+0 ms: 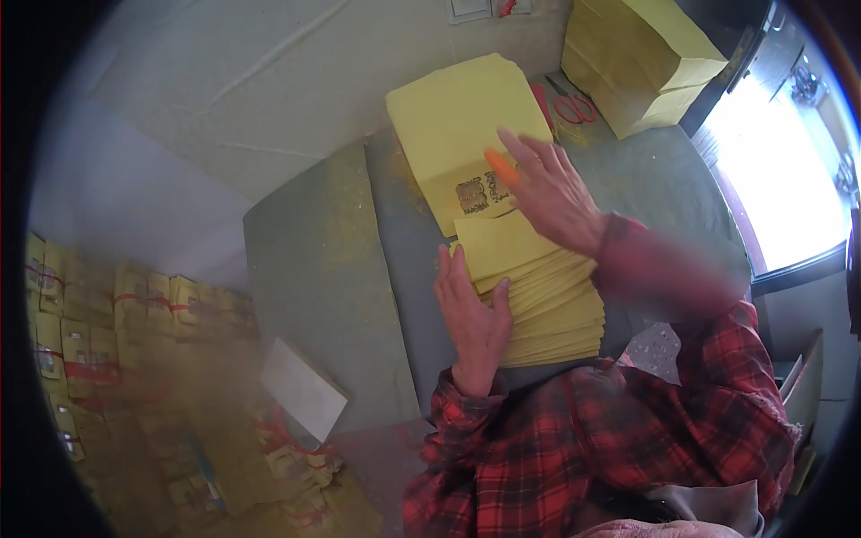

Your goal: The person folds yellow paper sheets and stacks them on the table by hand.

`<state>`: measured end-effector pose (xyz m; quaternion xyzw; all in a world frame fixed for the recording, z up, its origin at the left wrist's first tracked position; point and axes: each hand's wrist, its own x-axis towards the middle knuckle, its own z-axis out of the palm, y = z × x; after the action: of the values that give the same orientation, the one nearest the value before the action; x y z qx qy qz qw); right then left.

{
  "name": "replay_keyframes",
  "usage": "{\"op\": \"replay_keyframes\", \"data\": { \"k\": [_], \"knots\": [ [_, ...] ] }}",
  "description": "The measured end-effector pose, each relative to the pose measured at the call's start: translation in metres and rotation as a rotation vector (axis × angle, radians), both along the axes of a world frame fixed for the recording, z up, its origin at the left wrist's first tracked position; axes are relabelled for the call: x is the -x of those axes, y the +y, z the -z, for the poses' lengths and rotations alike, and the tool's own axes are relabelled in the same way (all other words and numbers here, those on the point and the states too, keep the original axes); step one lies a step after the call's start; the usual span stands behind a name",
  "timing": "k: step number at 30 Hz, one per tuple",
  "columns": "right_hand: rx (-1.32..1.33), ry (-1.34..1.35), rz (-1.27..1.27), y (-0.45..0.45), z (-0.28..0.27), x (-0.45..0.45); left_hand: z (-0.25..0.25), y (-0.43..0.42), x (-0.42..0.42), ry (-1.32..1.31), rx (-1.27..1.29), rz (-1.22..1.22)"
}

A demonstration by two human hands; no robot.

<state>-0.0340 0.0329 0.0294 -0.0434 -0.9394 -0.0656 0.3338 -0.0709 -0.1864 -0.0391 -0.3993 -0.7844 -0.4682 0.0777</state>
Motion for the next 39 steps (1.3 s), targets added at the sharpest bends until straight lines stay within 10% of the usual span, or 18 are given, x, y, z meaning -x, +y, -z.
{"op": "replay_keyframes", "data": {
  "k": [9,14,19,27,32,39],
  "knots": [
    [0.007,-0.09,-0.08,0.013,0.052,-0.04,-0.002,0.0,-0.008,-0.023,-0.025,0.016],
    [0.528,-0.925,0.02,-0.015,0.003,-0.058,-0.005,-0.003,-0.005,-0.02,0.004,0.011],
    [-0.02,-0.021,-0.019,0.011,0.006,0.018,0.005,-0.003,-0.009,-0.047,0.009,0.038],
    [-0.074,0.087,-0.069,0.028,0.045,-0.006,0.006,-0.005,-0.01,-0.037,-0.002,0.024],
    [0.387,-0.97,-0.011,-0.013,0.03,-0.059,0.007,-0.008,-0.007,-0.024,-0.001,0.005],
    [-0.149,0.068,0.047,0.032,0.017,0.042,0.008,-0.006,-0.011,-0.057,0.012,0.025]
  ]
}}
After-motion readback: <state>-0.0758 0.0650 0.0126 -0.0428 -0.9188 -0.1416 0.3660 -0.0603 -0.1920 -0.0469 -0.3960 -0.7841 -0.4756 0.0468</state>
